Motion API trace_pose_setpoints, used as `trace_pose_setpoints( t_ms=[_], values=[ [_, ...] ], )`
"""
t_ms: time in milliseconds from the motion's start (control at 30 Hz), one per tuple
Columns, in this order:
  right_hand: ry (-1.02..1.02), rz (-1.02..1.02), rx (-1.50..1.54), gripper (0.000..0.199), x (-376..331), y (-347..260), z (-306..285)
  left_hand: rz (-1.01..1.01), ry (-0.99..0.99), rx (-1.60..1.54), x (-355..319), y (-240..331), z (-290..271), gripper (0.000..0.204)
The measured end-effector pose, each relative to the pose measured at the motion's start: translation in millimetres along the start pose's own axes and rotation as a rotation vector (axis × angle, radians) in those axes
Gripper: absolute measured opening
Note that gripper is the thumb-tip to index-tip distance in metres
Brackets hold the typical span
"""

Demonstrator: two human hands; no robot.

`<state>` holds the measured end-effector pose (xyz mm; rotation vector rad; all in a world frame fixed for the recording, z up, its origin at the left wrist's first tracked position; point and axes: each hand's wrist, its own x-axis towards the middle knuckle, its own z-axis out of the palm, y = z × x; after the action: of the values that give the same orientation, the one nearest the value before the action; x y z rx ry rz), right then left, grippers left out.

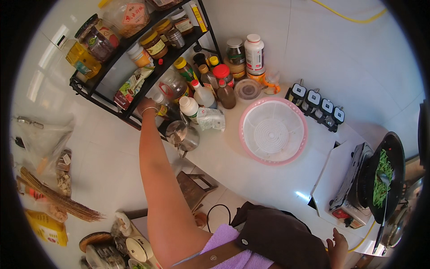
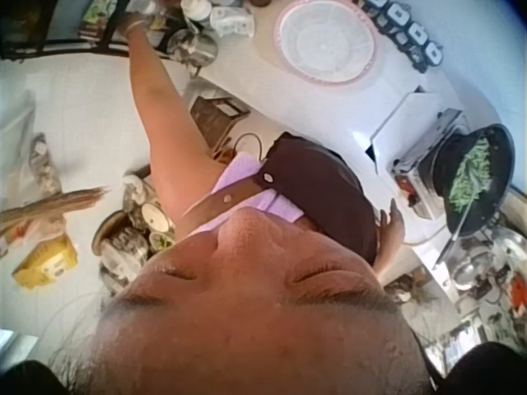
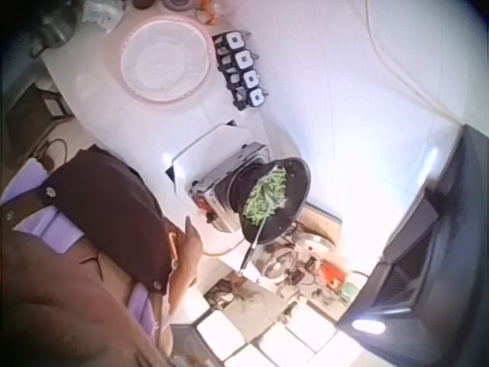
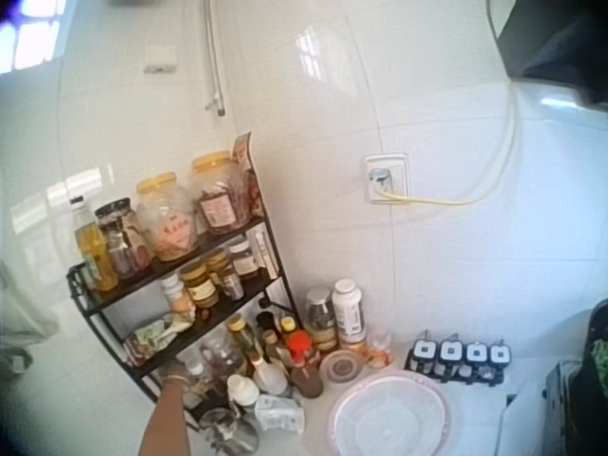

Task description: The person stirs green beans in a wok with a spatula, adds salt and liquid seasonings from several containers, and then handles a pot and a lid at the kitchen sink.

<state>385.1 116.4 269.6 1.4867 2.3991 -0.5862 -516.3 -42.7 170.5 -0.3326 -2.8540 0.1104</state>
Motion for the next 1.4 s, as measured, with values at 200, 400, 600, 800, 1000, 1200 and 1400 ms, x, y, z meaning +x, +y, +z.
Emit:
trace_pose_setpoints(
  t_ms=[200, 400, 600, 800, 1000, 1200, 1400],
  values=[
    [0.089, -0.037, 0.032, 0.036, -9.6, -4.3, 4.5, 0.010, 0.261, -0.174, -45.1, 17.2, -25.1, 0.022],
    [0.140, -0.081, 0.099, 0.054, -11.2, 23.7, 24.7, 0.062, 0.248, -0.236, -95.4, 21.9, -88.2, 0.017],
    [0.159, -0.138, 0.127, 0.053, -1.8, 32.4, 26.6, 0.135, 0.332, -0.250, -147.5, 17.1, -97.2, 0.034],
    [0.180, -0.225, 0.127, 0.052, 5.1, 40.7, 18.9, 0.292, 0.452, -0.331, -206.4, 18.5, -148.6, 0.039],
    [0.272, -0.457, 0.312, 0.049, 20.9, 11.1, -7.6, 0.446, 0.364, -1.060, -290.1, 61.2, -256.6, 0.057],
    [0.282, -0.843, 0.437, 0.040, 53.6, -46.2, -49.4, 0.635, -0.272, -1.471, -377.9, 142.9, -284.4, 0.099],
    [0.450, -0.863, 0.584, 0.040, 87.5, -86.8, -72.8, 1.063, -0.749, -1.555, -472.4, 241.6, -271.1, 0.109]
  ],
)
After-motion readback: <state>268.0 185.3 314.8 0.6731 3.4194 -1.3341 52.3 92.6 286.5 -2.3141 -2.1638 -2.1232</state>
